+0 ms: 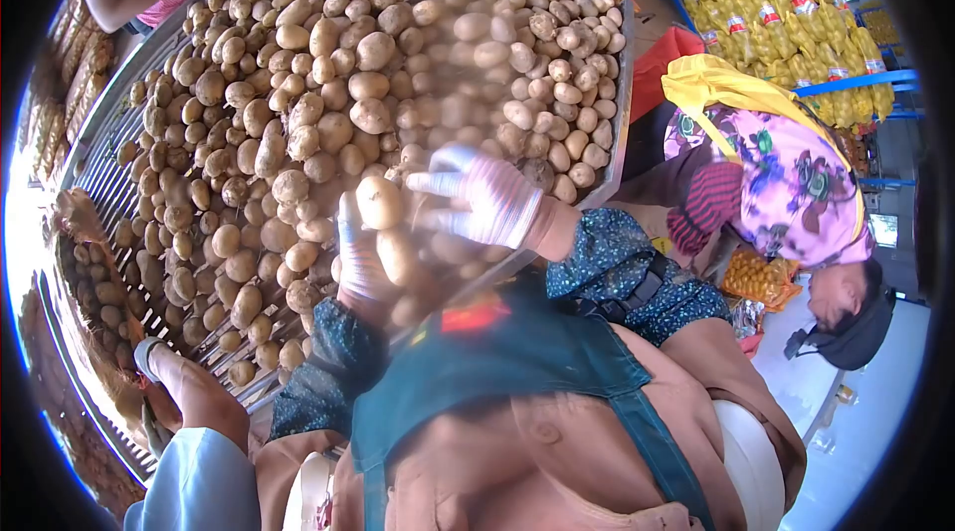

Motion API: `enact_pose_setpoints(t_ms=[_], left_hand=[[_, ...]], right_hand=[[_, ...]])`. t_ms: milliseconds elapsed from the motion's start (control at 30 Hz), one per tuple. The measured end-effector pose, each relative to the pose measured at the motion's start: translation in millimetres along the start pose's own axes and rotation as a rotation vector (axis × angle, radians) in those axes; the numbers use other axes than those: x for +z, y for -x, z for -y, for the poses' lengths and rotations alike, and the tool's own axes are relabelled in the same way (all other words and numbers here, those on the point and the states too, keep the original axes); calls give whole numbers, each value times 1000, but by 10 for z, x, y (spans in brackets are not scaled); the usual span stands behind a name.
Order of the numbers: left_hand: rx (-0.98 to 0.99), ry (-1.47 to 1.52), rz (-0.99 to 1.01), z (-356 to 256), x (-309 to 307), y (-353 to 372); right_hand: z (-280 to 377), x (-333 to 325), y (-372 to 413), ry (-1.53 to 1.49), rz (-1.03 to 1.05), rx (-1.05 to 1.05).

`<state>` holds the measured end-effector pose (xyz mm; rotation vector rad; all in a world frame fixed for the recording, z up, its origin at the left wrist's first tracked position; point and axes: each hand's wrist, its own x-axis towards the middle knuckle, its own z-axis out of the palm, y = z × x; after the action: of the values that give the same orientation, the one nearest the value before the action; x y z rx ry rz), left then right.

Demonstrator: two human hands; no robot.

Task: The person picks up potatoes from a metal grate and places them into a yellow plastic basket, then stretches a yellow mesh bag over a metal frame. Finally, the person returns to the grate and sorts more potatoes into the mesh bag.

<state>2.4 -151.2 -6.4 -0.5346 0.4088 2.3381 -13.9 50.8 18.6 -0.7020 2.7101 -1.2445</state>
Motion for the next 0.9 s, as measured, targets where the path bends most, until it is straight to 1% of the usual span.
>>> enact_pose_setpoints(t_ms=[100,200,300,333,400,467,500,533,567,600,633,667,767,800,900], left_hand=[[20,-11,-124,70,239,80],[-42,31,-13,84,130,110],[-115,108,120,103,142,155],[-105,135,108,119,111,141],[-55,76,88,121,124,129],[36,-40,64,130,95,112],[12,-34,86,129,78,129],[-13,-29,109,123,65,148],[-38,-27,138,126,44,169],[2,-88,51,166,66,176],[7,-94,27,183,76,188],[10,-102,7,199,82,197],[46,-182,-10,198,80,166],[62,-218,-9,193,53,166],[83,-206,-31,240,-90,135]], right_hand=[[5,68,29,55,-202,-140],[-27,54,24,116,-171,-177],[4,66,20,99,-230,-95],[-16,93,22,-39,-251,14],[-133,177,37,-314,-291,235],[-303,231,51,-378,-304,389],[-323,230,49,-412,-306,465],[-336,214,66,-325,-334,427],[-337,218,87,-455,-307,472],[-284,186,94,-586,-273,526],[-257,162,114,-717,-239,583],[-395,227,174,-994,-210,524],[-266,172,212,-909,-205,459],[-260,133,262,-797,-118,382],[-208,172,324,-413,-79,194]])
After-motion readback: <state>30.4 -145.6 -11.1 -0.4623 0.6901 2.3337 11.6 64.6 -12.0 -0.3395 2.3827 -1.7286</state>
